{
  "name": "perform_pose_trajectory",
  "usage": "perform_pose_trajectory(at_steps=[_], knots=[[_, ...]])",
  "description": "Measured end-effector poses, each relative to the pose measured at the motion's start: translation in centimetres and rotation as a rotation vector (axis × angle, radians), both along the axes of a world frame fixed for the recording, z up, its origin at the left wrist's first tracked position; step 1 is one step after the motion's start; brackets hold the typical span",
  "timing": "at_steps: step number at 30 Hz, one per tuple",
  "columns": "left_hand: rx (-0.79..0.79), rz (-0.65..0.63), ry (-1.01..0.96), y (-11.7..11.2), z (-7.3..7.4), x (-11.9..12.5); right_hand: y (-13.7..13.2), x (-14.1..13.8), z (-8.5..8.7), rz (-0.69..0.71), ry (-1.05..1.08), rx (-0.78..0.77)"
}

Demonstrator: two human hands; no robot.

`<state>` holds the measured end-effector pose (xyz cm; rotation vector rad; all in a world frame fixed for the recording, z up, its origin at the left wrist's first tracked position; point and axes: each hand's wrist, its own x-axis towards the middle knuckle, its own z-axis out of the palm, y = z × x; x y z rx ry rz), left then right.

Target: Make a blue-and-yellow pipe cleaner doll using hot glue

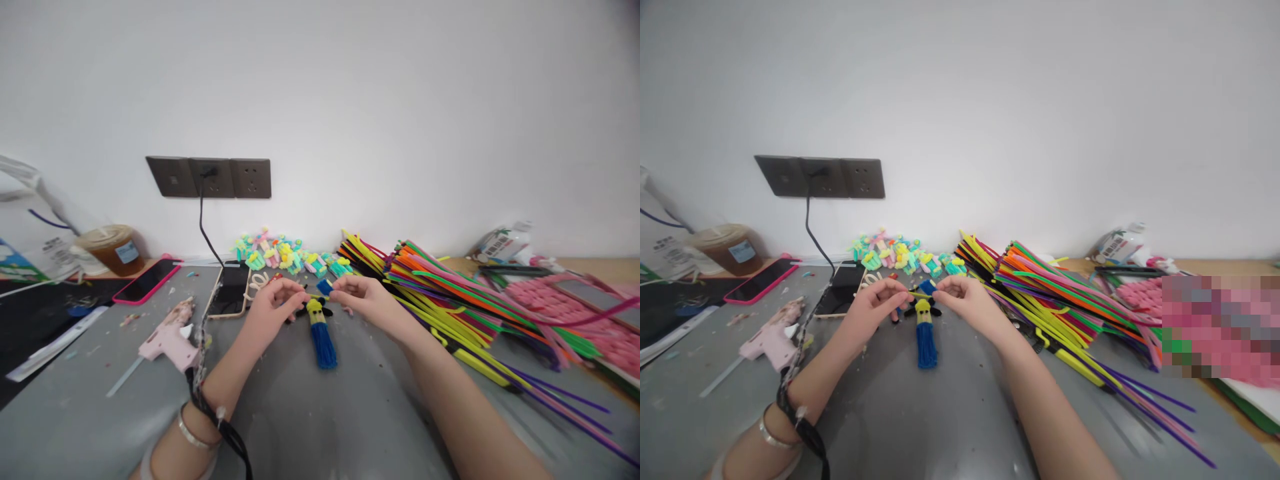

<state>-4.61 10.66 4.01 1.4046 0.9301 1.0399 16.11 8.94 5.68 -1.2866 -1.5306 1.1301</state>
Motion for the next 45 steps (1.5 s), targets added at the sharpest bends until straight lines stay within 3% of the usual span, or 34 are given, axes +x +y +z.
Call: perform_pose_trajectory(at_steps=[7,15,26,34,40,45], knots=[[-0.034,-0.083,0.030,-0.2,-0.1,0.4,-0.4,-1.1,0.3,0.039,0.105,-0.050],[0.048,-0.083,0.128,-0.3,0.2,0.2,-0.4,-1.9,0.0,0.069,0.158,-0.057],[0.065,-0.071,0.116,-0.6,1.1,0.3,-0.3,-1.9,-0.3,0.070,0.121,-0.019],[0.069,-0.069,0.114,-0.5,1.0,0.3,-0.3,-1.9,-0.3,0.075,0.102,-0.012],[0.053,-0.071,0.110,-0.4,0.8,0.3,-0.4,-1.8,0.0,0.058,0.099,-0.001],[0.022,-0.166,0.180,-0.7,0.5,0.3,-0.2,-1.1,0.2,-0.026,0.099,0.011]])
